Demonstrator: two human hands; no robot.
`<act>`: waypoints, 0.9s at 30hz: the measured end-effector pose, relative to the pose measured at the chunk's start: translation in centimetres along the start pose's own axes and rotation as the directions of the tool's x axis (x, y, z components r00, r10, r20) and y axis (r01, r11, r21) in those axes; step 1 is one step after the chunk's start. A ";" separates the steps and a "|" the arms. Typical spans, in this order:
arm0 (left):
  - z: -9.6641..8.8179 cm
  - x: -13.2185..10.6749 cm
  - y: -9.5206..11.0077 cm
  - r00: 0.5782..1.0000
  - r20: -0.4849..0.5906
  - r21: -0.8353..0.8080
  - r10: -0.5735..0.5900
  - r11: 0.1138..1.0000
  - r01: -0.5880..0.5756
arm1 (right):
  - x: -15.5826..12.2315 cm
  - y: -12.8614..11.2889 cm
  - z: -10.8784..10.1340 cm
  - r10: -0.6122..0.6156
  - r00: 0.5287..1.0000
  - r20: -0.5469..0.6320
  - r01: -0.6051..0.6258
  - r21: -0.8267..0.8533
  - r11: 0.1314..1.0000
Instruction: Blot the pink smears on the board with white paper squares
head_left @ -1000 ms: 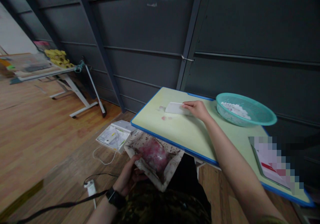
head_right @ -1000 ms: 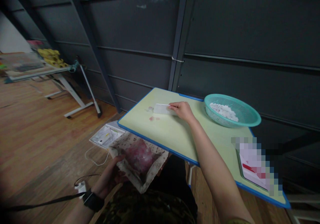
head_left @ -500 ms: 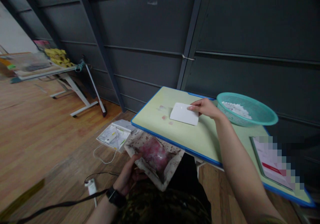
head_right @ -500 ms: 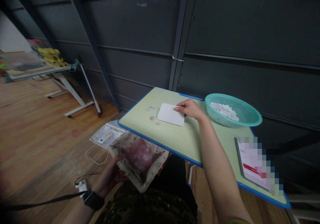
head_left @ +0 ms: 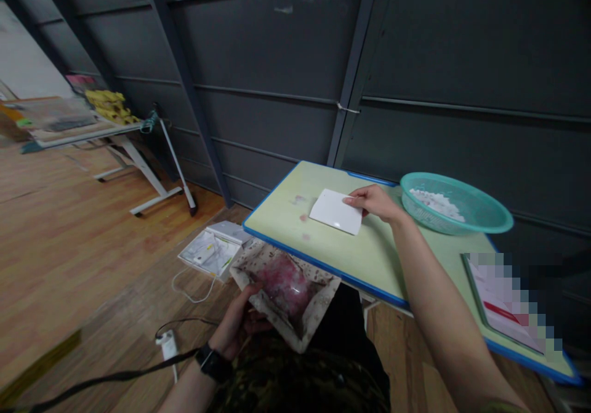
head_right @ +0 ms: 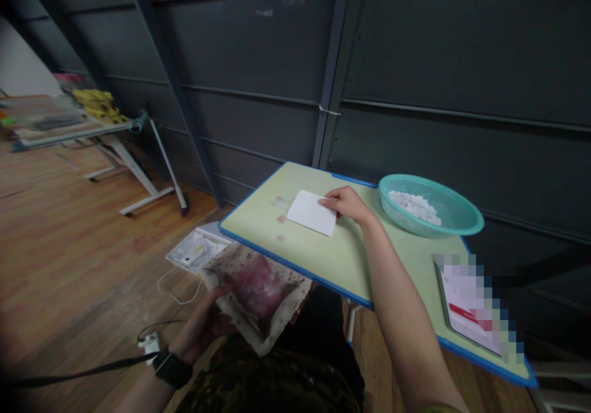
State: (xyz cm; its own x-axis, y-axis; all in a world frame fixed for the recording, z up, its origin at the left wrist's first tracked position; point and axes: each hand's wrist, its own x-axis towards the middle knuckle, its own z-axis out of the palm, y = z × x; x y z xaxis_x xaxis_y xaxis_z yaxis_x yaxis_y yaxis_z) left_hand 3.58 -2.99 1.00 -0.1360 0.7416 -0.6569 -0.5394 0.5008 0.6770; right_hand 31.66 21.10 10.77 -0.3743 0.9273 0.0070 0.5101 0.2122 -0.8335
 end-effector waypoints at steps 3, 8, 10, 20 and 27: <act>0.0 0.0 0.1 1.000 0.010 -0.003 0.005 1.000 -0.005 | 0.7 0.9 0.1 -0.049 0.983 -0.178 0.042 -0.042 0.998; 0.2 -0.2 0.2 1.000 0.006 -0.008 -0.004 1.000 0.004 | 1.3 0.9 2.2 -0.359 0.843 -0.400 0.141 -0.480 0.866; 0.2 -0.2 0.2 1.000 0.013 -0.006 -0.009 1.000 0.009 | 1.2 0.5 3.3 -0.423 0.839 -0.342 0.137 -0.620 0.772; 0.2 -0.4 0.3 1.000 0.003 0.001 0.004 1.000 -0.004 | 1.2 0.5 4.1 -0.433 0.883 -0.180 0.168 -0.741 0.651; 0.2 -0.4 0.2 1.000 0.011 -0.018 0.004 1.000 -0.004 | 0.4 -0.1 1.7 -0.432 0.882 -0.190 0.201 -0.677 0.708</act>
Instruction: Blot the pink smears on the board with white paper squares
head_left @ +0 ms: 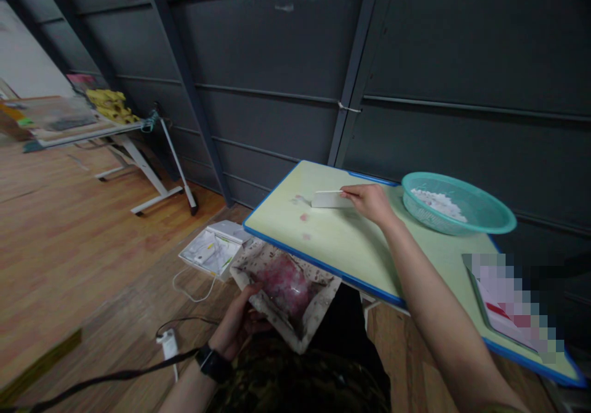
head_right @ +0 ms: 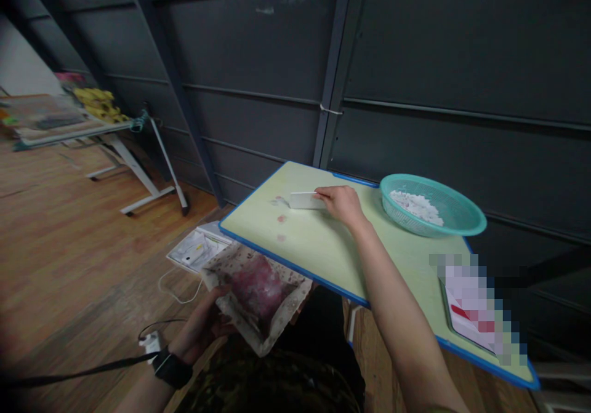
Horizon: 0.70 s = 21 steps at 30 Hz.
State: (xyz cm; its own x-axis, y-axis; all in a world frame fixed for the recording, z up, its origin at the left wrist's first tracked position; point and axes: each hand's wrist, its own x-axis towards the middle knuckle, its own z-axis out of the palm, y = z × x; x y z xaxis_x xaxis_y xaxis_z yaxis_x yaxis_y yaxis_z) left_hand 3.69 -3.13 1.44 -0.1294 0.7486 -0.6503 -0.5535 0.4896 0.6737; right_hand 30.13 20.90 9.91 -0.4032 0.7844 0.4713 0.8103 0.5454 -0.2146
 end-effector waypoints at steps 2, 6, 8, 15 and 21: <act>0.0 0.0 0.0 1.000 0.000 0.000 -0.002 1.000 0.002 | 0.1 0.0 0.1 0.020 0.999 -0.029 -0.019 0.024 1.000; 0.0 0.1 0.0 1.000 -0.013 0.008 0.002 1.000 -0.002 | 0.1 -0.2 1.2 0.019 0.999 -0.032 -0.017 0.064 0.998; -0.1 0.2 0.0 1.000 -0.009 0.006 -0.003 1.000 0.003 | 0.1 -0.5 1.8 0.005 1.000 -0.017 -0.003 0.066 0.998; 0.0 0.1 0.1 1.000 -0.015 0.017 -0.020 1.000 0.020 | 0.1 -0.9 2.1 -0.033 0.999 0.004 0.033 0.012 0.999; -0.1 0.1 0.0 1.000 0.009 0.013 0.000 1.000 0.000 | 0.2 0.0 0.5 -0.016 0.999 0.034 0.015 0.018 1.000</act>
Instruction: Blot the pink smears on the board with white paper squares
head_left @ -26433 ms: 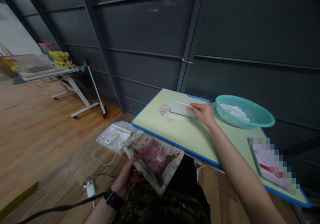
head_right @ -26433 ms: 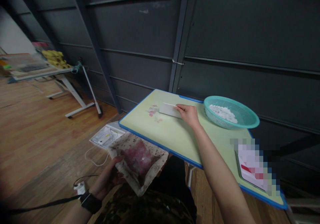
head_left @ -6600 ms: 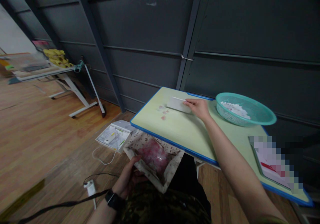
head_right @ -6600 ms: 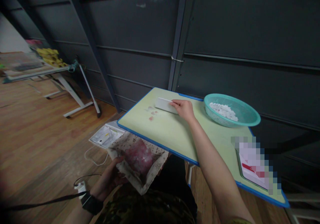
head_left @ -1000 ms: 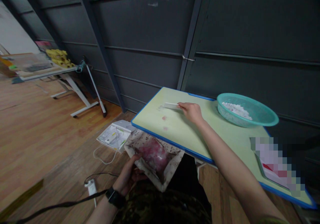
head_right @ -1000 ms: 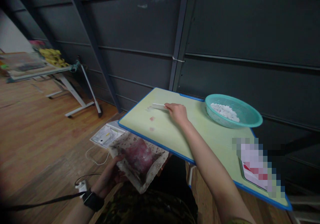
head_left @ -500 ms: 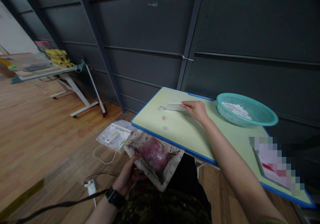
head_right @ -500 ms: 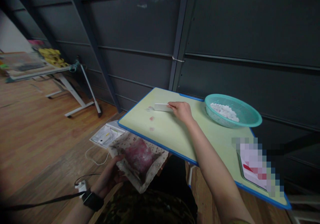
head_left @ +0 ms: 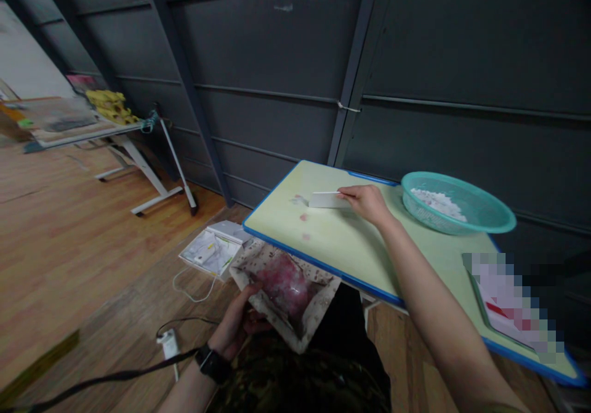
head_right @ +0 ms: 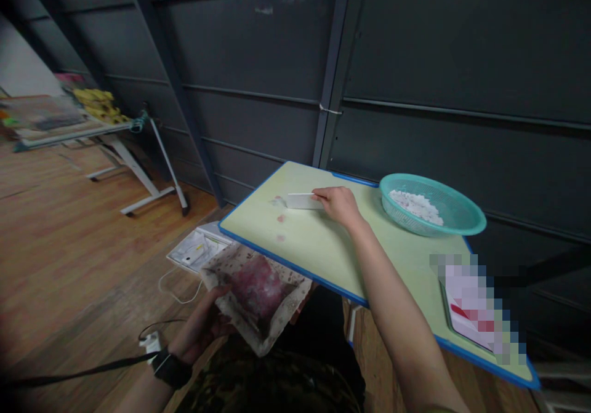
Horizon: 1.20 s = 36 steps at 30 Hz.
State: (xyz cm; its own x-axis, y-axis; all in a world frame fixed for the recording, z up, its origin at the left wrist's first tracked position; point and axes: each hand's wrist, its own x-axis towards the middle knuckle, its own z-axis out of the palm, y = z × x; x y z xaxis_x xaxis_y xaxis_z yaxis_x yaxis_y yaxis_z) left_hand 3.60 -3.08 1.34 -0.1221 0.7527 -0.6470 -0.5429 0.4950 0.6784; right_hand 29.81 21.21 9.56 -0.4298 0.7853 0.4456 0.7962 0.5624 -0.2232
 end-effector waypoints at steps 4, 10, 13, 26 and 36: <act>-0.2 0.1 -0.1 1.000 0.002 -0.005 0.002 1.000 -0.002 | 0.0 0.4 0.0 0.053 0.998 -0.039 -0.052 0.020 0.998; -0.2 0.1 0.0 1.000 -0.004 0.018 -0.006 1.000 0.006 | 0.1 -0.2 1.8 0.067 0.996 -0.060 -0.062 0.075 0.995; -0.1 0.0 0.0 1.000 -0.013 0.020 -0.015 1.000 0.015 | 0.1 -0.6 2.5 0.055 0.998 -0.043 -0.049 0.123 0.991; 0.3 -0.3 0.3 1.000 -0.013 0.010 -0.012 1.000 0.012 | 0.3 1.4 -0.1 0.071 0.991 0.116 -0.104 0.313 0.944; 0.2 -0.4 0.4 1.000 0.014 0.046 -0.006 0.999 0.005 | 0.5 1.5 1.0 0.208 0.978 -0.018 -0.192 0.310 0.931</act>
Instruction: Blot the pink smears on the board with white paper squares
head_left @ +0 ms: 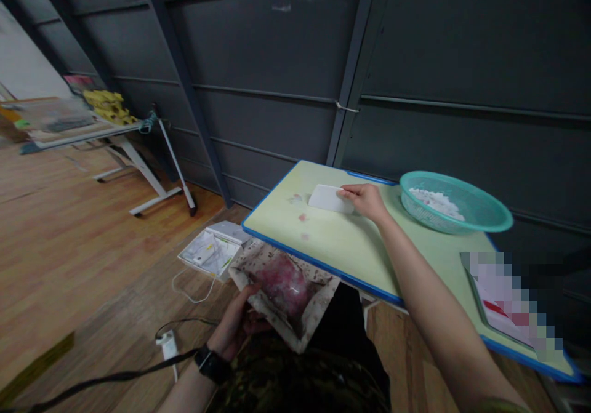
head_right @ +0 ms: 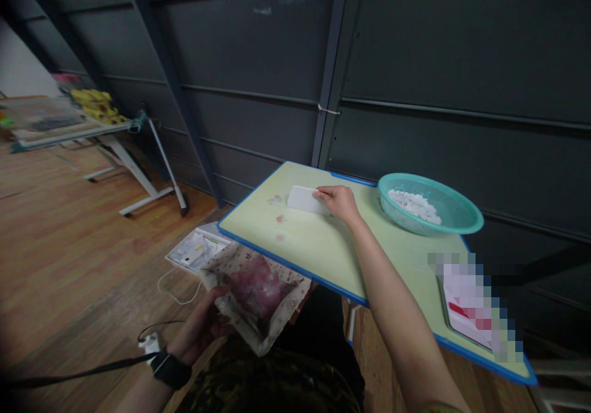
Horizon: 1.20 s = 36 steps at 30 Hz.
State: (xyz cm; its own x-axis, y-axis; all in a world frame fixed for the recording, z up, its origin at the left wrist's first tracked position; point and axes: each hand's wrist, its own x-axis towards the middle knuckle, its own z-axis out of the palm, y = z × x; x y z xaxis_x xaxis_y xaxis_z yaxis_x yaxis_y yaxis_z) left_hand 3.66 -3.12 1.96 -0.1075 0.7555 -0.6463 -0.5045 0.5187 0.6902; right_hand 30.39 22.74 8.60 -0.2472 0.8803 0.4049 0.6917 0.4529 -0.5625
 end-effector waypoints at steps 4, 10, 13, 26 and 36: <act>0.0 -0.1 0.0 1.000 0.011 0.001 -0.003 1.000 0.003 | -0.3 -0.6 -0.3 -0.061 0.993 0.105 0.061 -0.004 0.998; -0.4 0.5 -0.3 1.000 0.004 -0.005 -0.006 1.000 0.006 | -0.7 -1.4 -1.7 -0.038 0.953 0.301 -0.003 0.136 0.991; -0.5 0.6 -0.4 1.000 -0.004 -0.003 -0.005 1.000 0.005 | -0.7 -1.4 -2.1 -0.011 0.926 0.377 -0.066 0.191 0.979; -0.6 0.4 -0.3 1.000 -0.004 -0.002 0.010 1.000 -0.010 | -2.3 -4.3 -1.1 0.009 0.687 0.727 -0.279 0.252 0.927; -0.6 0.0 0.0 0.999 -0.052 -0.024 0.016 1.000 -0.018 | -0.9 -2.1 -0.7 0.130 0.969 0.209 -0.203 0.381 0.902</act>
State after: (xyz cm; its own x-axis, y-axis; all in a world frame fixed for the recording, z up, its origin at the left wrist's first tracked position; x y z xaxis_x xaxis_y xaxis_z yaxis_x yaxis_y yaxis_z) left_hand 3.14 -3.36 1.72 -0.1599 0.7422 -0.6508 -0.5231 0.4954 0.6935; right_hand 29.62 20.90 9.99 -0.2916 0.9415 0.1690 0.4158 0.2839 -0.8640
